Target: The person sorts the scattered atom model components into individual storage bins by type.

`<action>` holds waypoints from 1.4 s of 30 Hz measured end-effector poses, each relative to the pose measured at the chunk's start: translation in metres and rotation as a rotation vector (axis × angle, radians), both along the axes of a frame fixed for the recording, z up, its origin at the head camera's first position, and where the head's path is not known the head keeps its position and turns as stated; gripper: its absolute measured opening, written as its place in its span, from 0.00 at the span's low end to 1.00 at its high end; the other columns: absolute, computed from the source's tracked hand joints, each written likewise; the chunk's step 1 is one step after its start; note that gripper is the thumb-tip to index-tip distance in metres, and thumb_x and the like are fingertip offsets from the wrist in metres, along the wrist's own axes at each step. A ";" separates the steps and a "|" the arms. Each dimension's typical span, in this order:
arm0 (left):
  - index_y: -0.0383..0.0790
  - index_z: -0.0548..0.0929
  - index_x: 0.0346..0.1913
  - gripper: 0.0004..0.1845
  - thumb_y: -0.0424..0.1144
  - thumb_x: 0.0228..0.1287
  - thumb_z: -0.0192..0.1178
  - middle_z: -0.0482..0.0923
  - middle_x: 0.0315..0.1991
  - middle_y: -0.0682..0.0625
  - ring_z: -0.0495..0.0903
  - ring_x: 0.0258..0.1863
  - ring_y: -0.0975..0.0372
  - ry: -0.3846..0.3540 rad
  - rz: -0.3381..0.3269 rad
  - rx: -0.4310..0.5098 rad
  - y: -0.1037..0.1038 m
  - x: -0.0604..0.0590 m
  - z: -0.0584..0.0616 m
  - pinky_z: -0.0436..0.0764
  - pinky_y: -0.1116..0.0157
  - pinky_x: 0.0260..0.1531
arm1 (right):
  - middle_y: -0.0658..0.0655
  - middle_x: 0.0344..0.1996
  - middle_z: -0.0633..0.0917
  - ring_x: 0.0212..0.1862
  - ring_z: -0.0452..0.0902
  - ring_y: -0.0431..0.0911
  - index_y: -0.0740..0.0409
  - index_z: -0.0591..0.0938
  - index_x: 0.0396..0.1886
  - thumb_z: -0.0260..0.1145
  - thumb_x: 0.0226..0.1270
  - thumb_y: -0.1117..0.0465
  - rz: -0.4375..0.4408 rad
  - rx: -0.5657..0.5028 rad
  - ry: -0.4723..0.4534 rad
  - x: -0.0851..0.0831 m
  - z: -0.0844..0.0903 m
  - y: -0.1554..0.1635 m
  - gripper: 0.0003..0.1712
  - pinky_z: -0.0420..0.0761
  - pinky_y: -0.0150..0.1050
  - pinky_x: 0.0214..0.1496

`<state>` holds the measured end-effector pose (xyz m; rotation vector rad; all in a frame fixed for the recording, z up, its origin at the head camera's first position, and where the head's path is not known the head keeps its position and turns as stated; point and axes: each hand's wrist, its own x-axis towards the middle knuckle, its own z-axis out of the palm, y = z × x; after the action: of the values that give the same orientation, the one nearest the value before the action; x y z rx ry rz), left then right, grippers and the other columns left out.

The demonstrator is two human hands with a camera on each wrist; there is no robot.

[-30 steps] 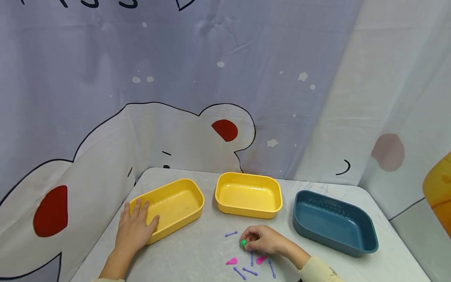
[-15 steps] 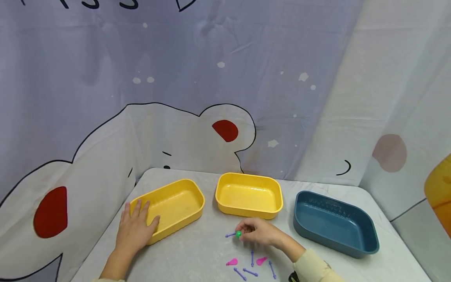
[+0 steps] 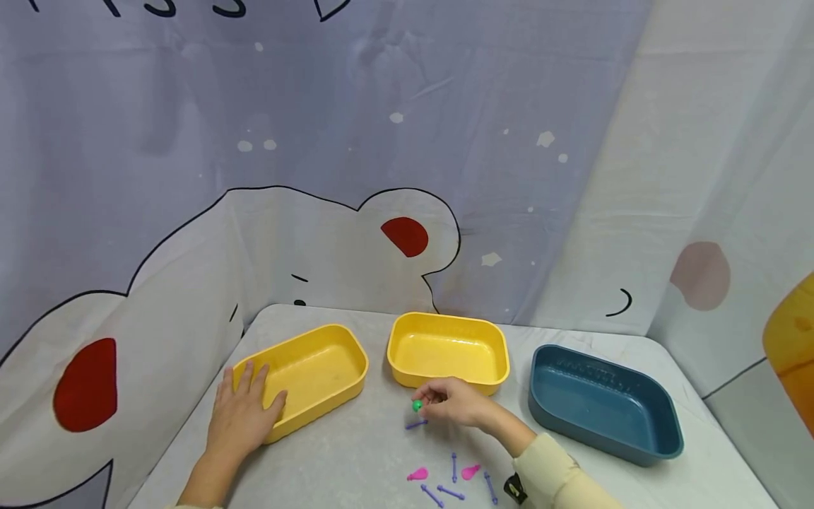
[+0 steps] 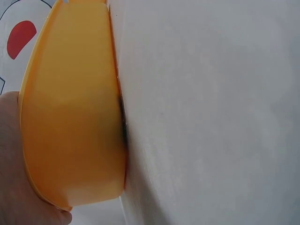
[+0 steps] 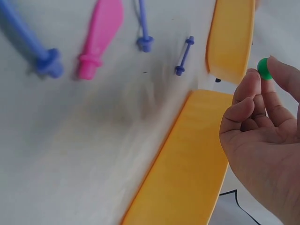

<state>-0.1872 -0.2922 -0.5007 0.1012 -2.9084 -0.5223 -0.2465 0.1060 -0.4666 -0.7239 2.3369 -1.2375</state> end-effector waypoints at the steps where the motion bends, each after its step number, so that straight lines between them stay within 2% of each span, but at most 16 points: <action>1: 0.29 0.64 0.74 0.40 0.59 0.75 0.51 0.52 0.76 0.25 0.38 0.75 0.27 0.006 -0.001 0.000 0.000 0.000 0.000 0.44 0.31 0.70 | 0.47 0.33 0.82 0.37 0.74 0.40 0.53 0.87 0.45 0.72 0.67 0.60 -0.002 0.001 0.001 -0.001 0.001 -0.001 0.09 0.74 0.30 0.38; 10: 0.28 0.65 0.73 0.39 0.57 0.74 0.52 0.53 0.75 0.24 0.40 0.74 0.27 0.023 -0.006 -0.008 0.001 -0.001 -0.001 0.46 0.31 0.69 | 0.46 0.33 0.82 0.39 0.75 0.42 0.49 0.87 0.44 0.72 0.68 0.57 -0.018 0.012 0.019 -0.008 0.008 -0.012 0.07 0.76 0.32 0.41; 23: 0.28 0.64 0.74 0.39 0.58 0.75 0.51 0.52 0.75 0.24 0.40 0.74 0.26 0.000 0.001 -0.024 0.001 -0.002 0.001 0.45 0.31 0.70 | 0.48 0.34 0.82 0.40 0.75 0.43 0.49 0.87 0.44 0.71 0.68 0.56 -0.049 -0.041 0.016 -0.016 0.018 -0.031 0.08 0.77 0.35 0.44; 31: 0.28 0.65 0.73 0.39 0.57 0.74 0.52 0.53 0.75 0.24 0.40 0.74 0.26 0.004 0.000 -0.020 -0.001 -0.001 -0.002 0.45 0.31 0.70 | 0.47 0.34 0.83 0.38 0.76 0.41 0.49 0.87 0.45 0.71 0.67 0.56 -0.051 -0.084 -0.016 -0.018 0.017 -0.047 0.09 0.77 0.33 0.42; 42: 0.28 0.64 0.74 0.40 0.59 0.75 0.50 0.52 0.75 0.23 0.39 0.74 0.26 -0.007 -0.011 -0.025 0.000 -0.004 -0.002 0.45 0.30 0.69 | 0.50 0.35 0.83 0.38 0.76 0.44 0.48 0.87 0.43 0.71 0.67 0.55 -0.120 -0.106 -0.079 -0.025 0.019 -0.062 0.08 0.79 0.36 0.40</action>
<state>-0.1908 -0.2923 -0.5027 0.0834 -2.9235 -0.4889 -0.2718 0.0443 -0.4477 -0.5639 2.2940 -1.4244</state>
